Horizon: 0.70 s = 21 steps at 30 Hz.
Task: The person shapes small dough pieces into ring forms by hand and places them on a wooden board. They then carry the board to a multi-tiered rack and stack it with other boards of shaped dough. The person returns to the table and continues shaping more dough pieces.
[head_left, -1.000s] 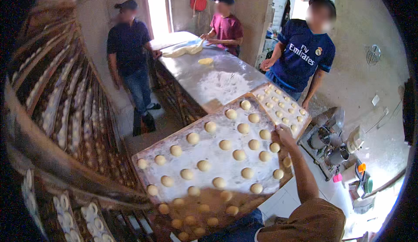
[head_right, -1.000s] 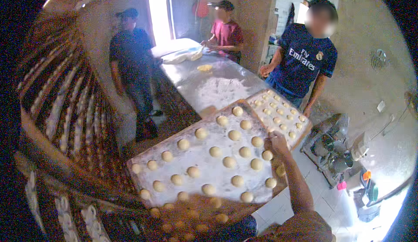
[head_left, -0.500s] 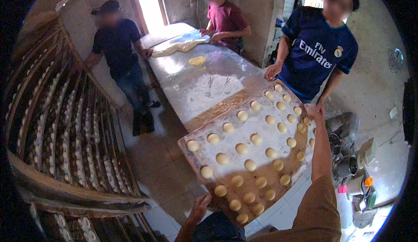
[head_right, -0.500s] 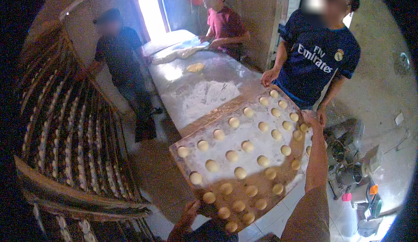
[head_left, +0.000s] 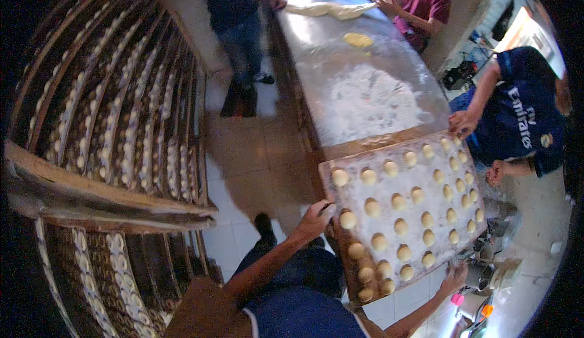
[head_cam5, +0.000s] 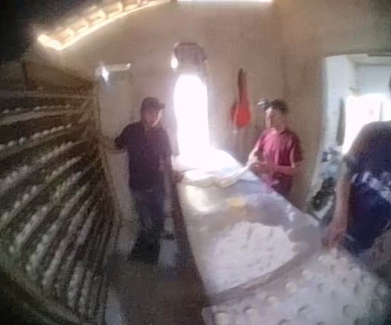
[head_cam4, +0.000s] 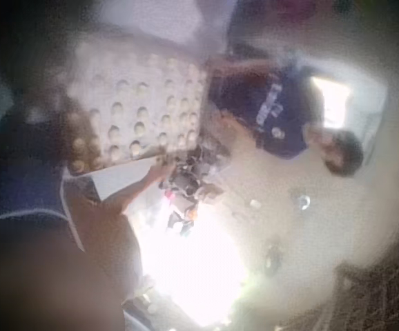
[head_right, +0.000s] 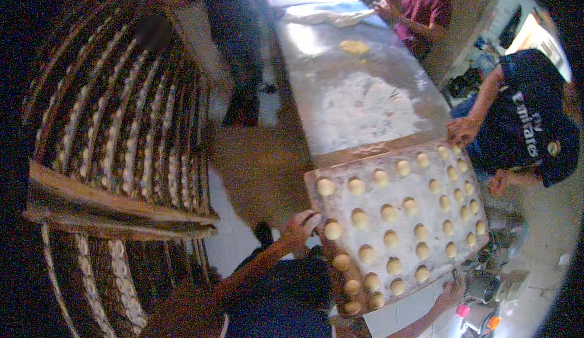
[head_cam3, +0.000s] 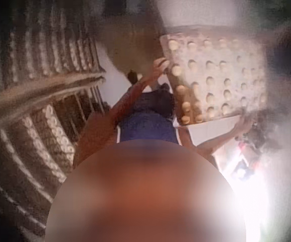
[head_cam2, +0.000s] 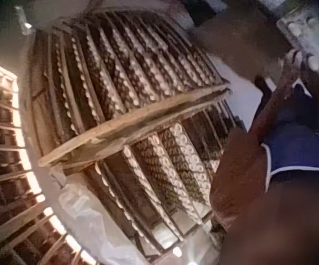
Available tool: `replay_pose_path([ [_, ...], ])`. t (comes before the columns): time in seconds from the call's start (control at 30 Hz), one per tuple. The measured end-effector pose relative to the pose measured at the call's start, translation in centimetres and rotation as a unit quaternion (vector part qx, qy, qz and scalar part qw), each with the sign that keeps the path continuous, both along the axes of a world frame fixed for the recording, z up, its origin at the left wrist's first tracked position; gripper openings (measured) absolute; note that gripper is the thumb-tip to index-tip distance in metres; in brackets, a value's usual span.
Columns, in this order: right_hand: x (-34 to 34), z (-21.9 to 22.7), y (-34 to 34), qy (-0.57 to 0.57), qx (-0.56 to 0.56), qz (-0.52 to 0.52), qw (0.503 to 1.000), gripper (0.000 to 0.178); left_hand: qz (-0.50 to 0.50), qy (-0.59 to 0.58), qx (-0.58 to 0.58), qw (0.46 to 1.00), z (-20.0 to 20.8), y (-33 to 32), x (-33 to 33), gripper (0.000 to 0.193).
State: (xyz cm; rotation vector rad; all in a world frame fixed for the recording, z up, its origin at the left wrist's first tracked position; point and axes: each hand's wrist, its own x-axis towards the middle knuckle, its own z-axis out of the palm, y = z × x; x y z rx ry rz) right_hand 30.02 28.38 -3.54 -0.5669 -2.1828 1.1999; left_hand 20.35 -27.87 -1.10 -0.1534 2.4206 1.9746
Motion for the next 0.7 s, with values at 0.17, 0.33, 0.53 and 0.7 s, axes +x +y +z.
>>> replay_pose_path([
  [0.17, 18.4, -13.2, -3.9, -0.015, -0.148, -0.245, 0.958, 0.042, -0.170, -0.084, 0.129, 0.973, -3.7, -5.0, 0.4, 0.027],
  [0.33, 27.5, -21.3, -21.3, -0.100, -0.364, -0.406, 0.832, 0.036, -0.176, -0.058, 0.016, 0.983, -5.5, -17.0, -2.1, 0.026],
  [0.53, 19.7, -32.6, -38.8, -0.196, -0.681, -0.235, 0.666, 0.034, -0.033, -0.158, -0.095, 0.982, -9.4, -37.2, -2.1, 0.027],
  [0.7, 5.8, -49.6, -43.8, -0.214, -0.702, -0.164, 0.659, 0.042, 0.114, -0.283, -0.148, 0.941, -20.9, -48.7, 4.0, 0.029],
])
